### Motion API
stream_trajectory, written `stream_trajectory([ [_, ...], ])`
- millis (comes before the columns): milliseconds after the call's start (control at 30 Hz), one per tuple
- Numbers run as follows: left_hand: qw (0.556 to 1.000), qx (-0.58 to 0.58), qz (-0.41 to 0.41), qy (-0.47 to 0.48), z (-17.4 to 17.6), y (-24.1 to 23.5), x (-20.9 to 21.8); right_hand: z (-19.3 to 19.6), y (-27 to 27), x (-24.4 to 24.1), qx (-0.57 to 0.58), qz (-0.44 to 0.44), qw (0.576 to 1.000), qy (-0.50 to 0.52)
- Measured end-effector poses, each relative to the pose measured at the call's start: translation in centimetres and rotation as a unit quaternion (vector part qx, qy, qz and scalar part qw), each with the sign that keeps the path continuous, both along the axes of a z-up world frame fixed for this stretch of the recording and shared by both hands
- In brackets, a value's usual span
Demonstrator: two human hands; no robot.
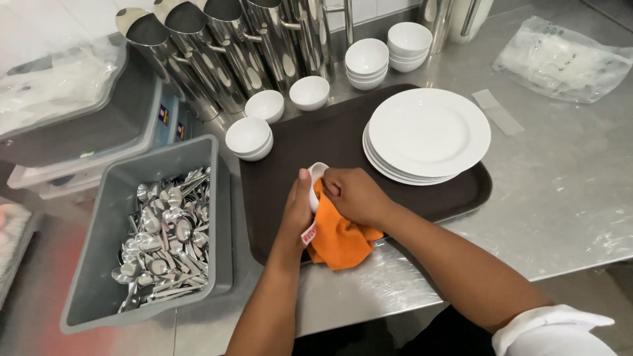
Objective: The person wipes small white bowls with an orange cloth on a dark tray. They dry the exterior and interior of each bowl, then place it on a stack. The person repeats this process for several bowls.
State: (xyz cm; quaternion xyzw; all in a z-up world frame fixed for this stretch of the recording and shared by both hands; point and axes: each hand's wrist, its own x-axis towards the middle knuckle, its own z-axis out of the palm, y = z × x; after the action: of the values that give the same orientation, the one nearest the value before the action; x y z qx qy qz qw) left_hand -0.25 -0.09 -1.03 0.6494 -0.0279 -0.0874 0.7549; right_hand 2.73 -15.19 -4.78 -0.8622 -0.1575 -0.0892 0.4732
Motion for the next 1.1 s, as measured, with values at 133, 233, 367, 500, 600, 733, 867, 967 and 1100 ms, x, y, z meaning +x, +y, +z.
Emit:
stream_trajectory([
  [133, 0.998, -0.045, -0.039, 0.000, -1.8, 1.1, 0.5, 1.9, 0.1, -1.3, 0.093, 0.061, 0.987, 0.115],
  [233, 0.997, -0.056, -0.056, -0.016, -0.5, 0.7, 0.0, 1.4, 0.2, -1.1, 0.257, 0.058, 0.962, 0.072],
  [367, 0.998, 0.014, -0.041, -0.049, 1.9, -0.2, -0.5, 1.3, -0.2, 0.4, 0.027, 0.020, 0.998, -0.052],
  [500, 0.998, 0.025, -0.021, 0.055, 1.5, 0.4, -0.6, 3.2, 0.2, -1.2, -0.020, 0.068, 0.995, 0.070],
  [600, 0.998, 0.015, -0.013, 0.064, -1.2, 1.3, 0.2, 1.0, -0.3, -0.5, 0.132, 0.091, 0.980, 0.117],
  [733, 0.997, 0.046, -0.019, 0.064, 1.8, 0.6, -0.4, 2.3, 1.4, -2.0, 0.285, -0.015, 0.957, 0.047],
  [867, 0.995, 0.093, -0.006, 0.021, -0.5, 0.8, 0.8, 2.0, 0.8, -0.9, 0.083, -0.031, 0.995, -0.038],
  [967, 0.999, 0.012, 0.000, 0.037, -1.2, 0.6, 0.8, 1.2, 0.3, -0.4, 0.019, 0.019, 0.999, 0.025],
  [1100, 0.998, -0.041, -0.021, 0.037, -1.1, 1.0, 0.2, -0.4, -0.6, 0.4, 0.191, 0.070, 0.973, 0.109],
])
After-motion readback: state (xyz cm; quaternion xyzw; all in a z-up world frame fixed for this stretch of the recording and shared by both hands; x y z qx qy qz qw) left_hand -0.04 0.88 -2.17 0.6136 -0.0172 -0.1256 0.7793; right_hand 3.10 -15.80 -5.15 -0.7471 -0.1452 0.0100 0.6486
